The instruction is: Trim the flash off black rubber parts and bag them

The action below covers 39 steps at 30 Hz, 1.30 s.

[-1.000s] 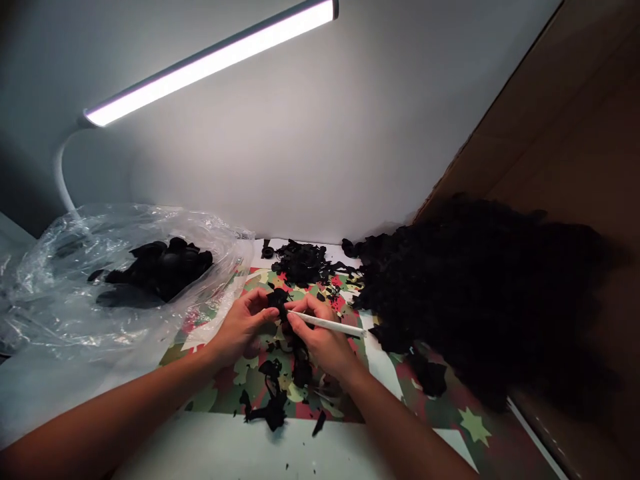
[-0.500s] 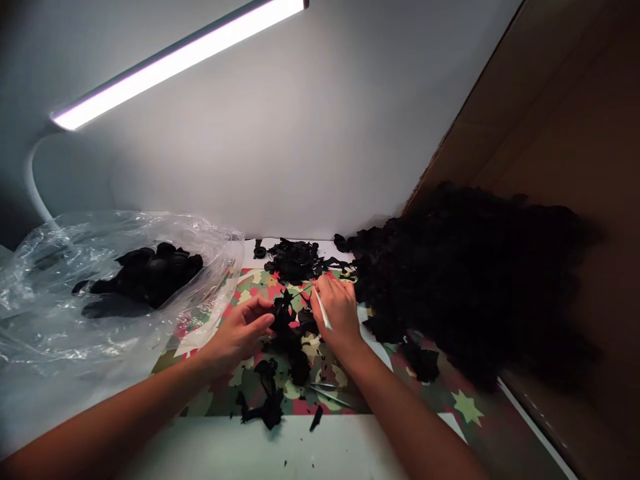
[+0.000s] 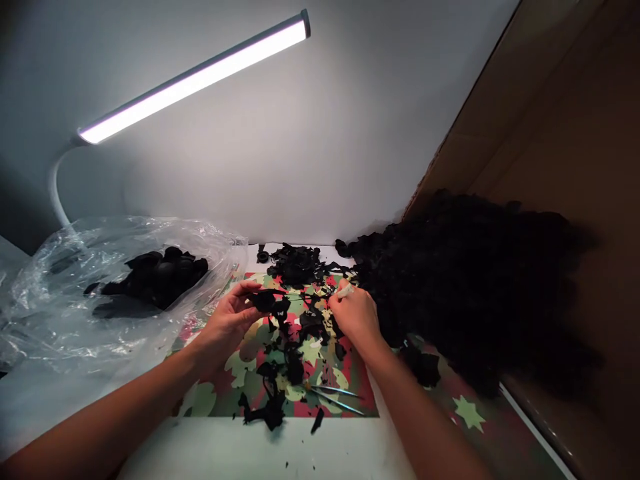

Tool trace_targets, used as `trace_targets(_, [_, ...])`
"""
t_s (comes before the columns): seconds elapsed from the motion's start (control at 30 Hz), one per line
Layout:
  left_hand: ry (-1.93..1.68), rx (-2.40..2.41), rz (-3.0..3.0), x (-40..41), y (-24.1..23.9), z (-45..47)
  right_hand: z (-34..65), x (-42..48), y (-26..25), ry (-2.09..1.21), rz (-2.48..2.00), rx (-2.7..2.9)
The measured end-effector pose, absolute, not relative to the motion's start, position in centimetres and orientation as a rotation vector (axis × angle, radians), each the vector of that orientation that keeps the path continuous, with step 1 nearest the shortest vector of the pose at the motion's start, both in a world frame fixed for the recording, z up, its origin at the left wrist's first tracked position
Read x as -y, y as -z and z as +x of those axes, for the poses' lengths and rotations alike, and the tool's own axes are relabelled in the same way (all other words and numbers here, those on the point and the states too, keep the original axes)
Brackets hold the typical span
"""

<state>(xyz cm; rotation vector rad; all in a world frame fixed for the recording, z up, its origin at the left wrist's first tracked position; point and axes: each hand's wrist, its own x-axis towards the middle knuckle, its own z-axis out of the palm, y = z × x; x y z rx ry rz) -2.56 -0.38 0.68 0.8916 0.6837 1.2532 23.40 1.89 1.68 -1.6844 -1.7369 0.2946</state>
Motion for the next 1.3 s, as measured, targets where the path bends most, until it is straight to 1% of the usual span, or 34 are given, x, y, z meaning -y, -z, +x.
trace_targets(0.1, [-1.233, -0.698, 0.981, 0.2, -0.2, -2.5, 22.7, -1.6, -2.0, -0.47, -1.58, 1.816])
trace_targets(0.23, [-1.118, -0.747, 1.102, 0.7, 0.0, -2.1, 20.7, 0.1, -2.6, -0.709, -1.182, 1.794])
trace_targets(0.3, [-1.117, -0.781, 1.162, 0.9, -0.1, -2.0, 19.8, 1.0, -2.7, -0.729, -1.031, 1.816])
trace_targets(0.43, [-1.121, -0.777, 1.264, 1.1, 0.2, -1.7, 18.3, 1.9, -2.2, -0.493, -1.016, 2.122])
trace_targets(0.57, [-1.161, -0.855, 1.385, 1.0, 0.4, -1.6, 17.5, 1.8, -1.9, -0.189, -1.186, 2.231])
trace_targets(0.67, [-1.15, -0.909, 1.484, 1.0, 0.0, -1.7, 17.3, 1.8, -2.2, -0.108, -1.205, 2.325])
trace_targets(0.83, [-1.109, -0.999, 1.596, 1.0, -0.9, -1.7, 17.2, 2.6, -2.9, -0.27, -1.022, 2.369])
trace_targets(0.97, [-1.105, -0.935, 1.459, 1.0, -1.1, -1.4, 17.5, 3.2, -3.3, -0.399, -0.929, 2.331])
trace_targets(1.1, [-1.12, -0.874, 1.288, 1.2, -0.9, -0.8, 18.1, 3.3, -3.8, -0.626, -0.856, 2.287])
trace_targets(1.2, [-1.104, -0.833, 1.166, 1.3, -0.9, -0.5, 18.7, 2.7, -3.5, -0.779, -0.903, 2.169])
trace_targets(1.3, [-1.073, -0.796, 1.133, 1.3, -1.0, -0.7, 19.2, 1.7, -2.9, -0.741, -1.036, 2.071])
